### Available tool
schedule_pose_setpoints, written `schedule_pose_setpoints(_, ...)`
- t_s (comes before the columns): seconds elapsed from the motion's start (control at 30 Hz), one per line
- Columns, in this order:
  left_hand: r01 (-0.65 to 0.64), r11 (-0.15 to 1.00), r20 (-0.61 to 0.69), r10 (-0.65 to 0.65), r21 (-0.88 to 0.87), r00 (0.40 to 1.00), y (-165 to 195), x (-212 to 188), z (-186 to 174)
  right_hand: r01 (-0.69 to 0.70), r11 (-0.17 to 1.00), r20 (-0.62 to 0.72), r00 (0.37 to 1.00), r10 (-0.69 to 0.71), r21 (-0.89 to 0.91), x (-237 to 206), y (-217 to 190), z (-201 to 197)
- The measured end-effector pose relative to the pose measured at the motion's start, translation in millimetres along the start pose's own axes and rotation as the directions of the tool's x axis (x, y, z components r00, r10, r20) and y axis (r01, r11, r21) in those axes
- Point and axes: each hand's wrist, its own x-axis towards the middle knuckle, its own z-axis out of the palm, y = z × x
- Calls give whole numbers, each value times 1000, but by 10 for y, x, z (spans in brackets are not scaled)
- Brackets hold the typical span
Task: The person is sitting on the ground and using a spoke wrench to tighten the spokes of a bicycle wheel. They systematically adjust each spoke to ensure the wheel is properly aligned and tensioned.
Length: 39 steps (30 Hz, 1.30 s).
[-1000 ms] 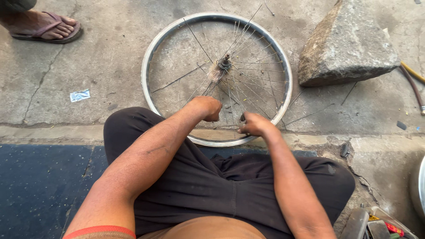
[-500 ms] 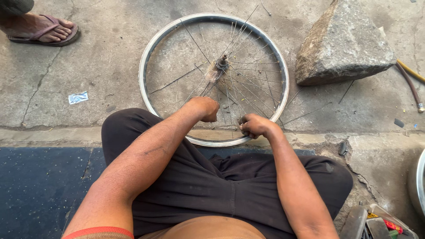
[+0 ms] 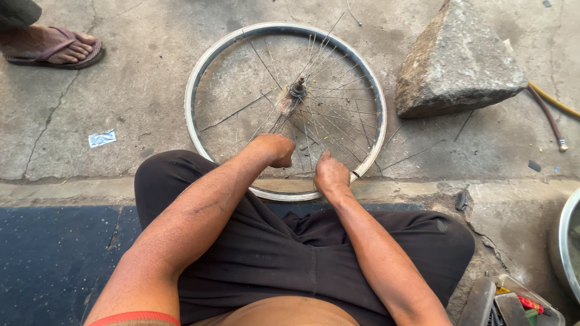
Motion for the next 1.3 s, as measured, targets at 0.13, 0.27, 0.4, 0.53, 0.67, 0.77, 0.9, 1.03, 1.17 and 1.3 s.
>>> schedule_pose_setpoints(0.13, 0, 1000, -15, 0, 0, 1000, -11, 51, 7, 152, 971, 127, 976, -177, 187, 164, 240, -159)
schedule_pose_setpoints(0.27, -18, 1000, -36, 18, -16, 999, -41, 78, 74, -69, 923, 424, 899, -107, 378, 157, 404, -339)
schedule_pose_setpoints(0.4, -20, 996, -106, 29, 84, 994, 73, 115, 145, 145, 984, 34, 989, -143, -101, 59, 241, -152)
schedule_pose_setpoints(0.53, -119, 947, -310, 214, 299, 926, 190, 197, 290, 141, 988, 132, 980, -149, 68, 177, 308, -125)
schedule_pose_setpoints(0.67, -221, 862, -428, 431, 456, 794, 287, 425, 500, -147, 827, 531, 823, -202, 542, 269, 589, -317)
schedule_pose_setpoints(0.77, -184, 852, -428, 419, 490, 801, 330, 611, 640, -167, 806, 558, 797, -228, 568, 245, 647, -374)
schedule_pose_setpoints(0.9, -184, 875, -492, 413, 447, 767, 337, 729, 740, -166, 856, 566, 807, -167, 489, 242, 570, -274)
schedule_pose_setpoints(1.03, -189, 893, -520, 398, 410, 756, 284, 665, 729, -216, 855, 611, 779, -141, 472, 331, 581, -153)
schedule_pose_setpoints(1.17, -190, 899, -512, 387, 395, 767, 338, 562, 634, 39, 875, 524, 788, -324, 482, 341, 597, -161)
schedule_pose_setpoints(1.3, -188, 902, -446, 363, 390, 818, 373, 465, 521, 116, 984, 361, 919, -158, 134, 187, 399, -193)
